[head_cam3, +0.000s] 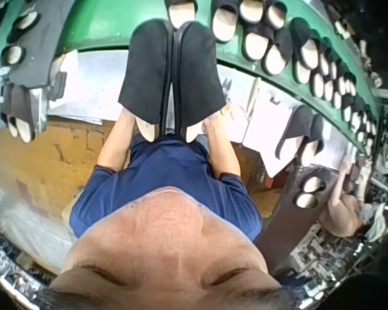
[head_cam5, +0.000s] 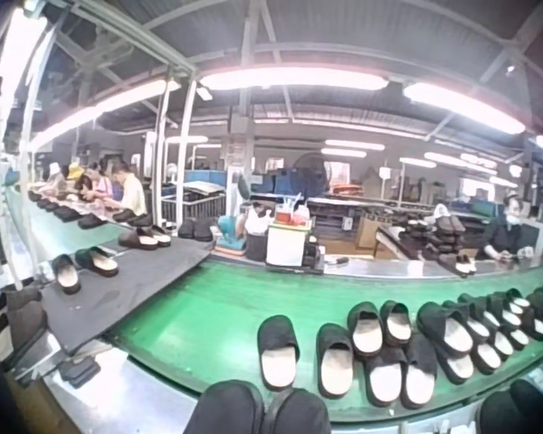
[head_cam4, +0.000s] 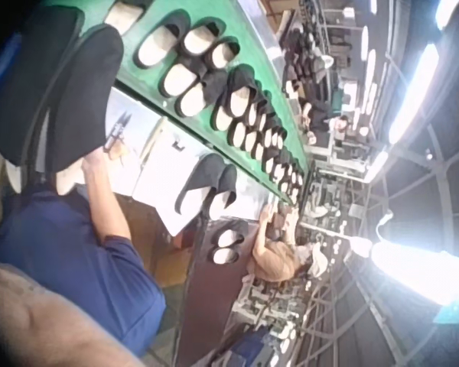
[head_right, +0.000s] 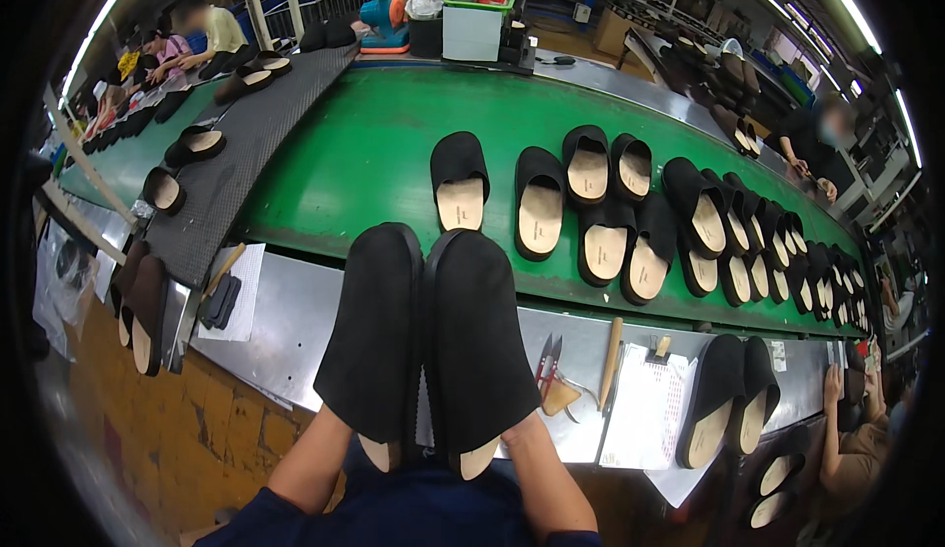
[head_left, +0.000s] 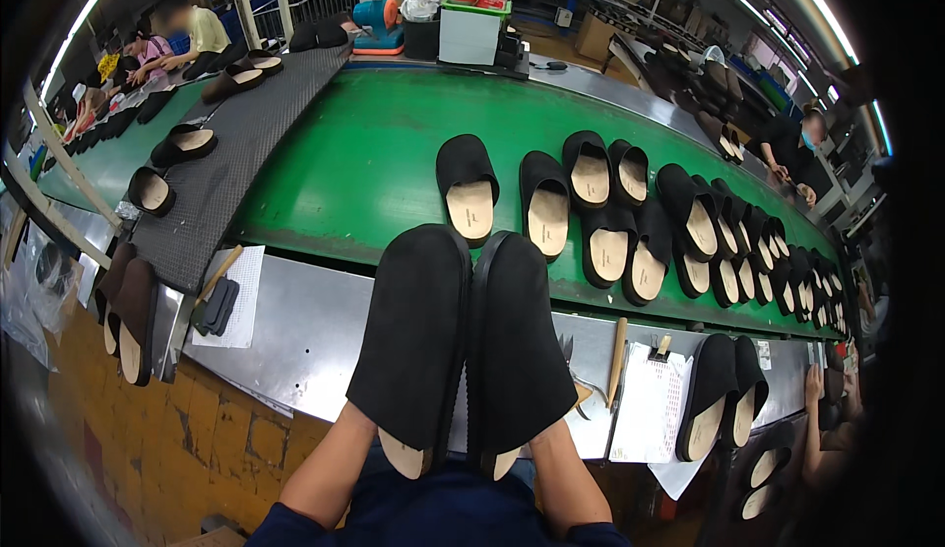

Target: The person picks up pairs of black and brown slippers from a green conveyor belt, wipes the uppers with a small wooden block, and places them back on the belt. The person repeats this process for multiple pairs, handling them one at a time.

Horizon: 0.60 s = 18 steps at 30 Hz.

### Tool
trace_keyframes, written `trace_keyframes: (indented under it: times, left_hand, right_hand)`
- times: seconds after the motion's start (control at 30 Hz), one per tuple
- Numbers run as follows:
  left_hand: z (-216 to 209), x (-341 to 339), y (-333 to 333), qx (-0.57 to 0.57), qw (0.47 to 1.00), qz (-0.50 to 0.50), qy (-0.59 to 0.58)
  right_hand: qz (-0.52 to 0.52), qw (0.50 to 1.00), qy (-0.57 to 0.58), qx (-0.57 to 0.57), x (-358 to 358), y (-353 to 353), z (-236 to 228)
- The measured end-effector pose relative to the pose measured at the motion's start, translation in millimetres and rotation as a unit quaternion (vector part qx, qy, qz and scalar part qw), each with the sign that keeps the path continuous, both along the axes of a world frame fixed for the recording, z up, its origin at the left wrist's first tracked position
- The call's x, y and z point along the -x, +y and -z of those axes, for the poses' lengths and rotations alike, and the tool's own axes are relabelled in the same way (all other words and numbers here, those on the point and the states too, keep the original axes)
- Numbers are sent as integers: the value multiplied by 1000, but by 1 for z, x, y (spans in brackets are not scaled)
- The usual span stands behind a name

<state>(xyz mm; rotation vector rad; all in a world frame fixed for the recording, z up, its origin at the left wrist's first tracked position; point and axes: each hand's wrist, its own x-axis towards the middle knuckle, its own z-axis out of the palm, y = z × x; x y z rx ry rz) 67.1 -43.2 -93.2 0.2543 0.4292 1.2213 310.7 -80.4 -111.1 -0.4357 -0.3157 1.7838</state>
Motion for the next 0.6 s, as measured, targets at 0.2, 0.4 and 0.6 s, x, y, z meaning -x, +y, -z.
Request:
trace_keyframes:
  times: [0.2, 0.4, 0.6]
  left_hand:
    - [-20, 24, -11, -127, 970, -119, 172]
    - [-30, 26, -5, -248, 794, -244, 498]
    - [-46, 15, -1, -220, 791, -256, 510]
  right_hand:
    - [85, 970, -225, 20, -3, 11, -43]
    - [261, 743, -596, -159, 1, 27, -59]
    - [282, 692, -647, -151, 4, 30, -51]
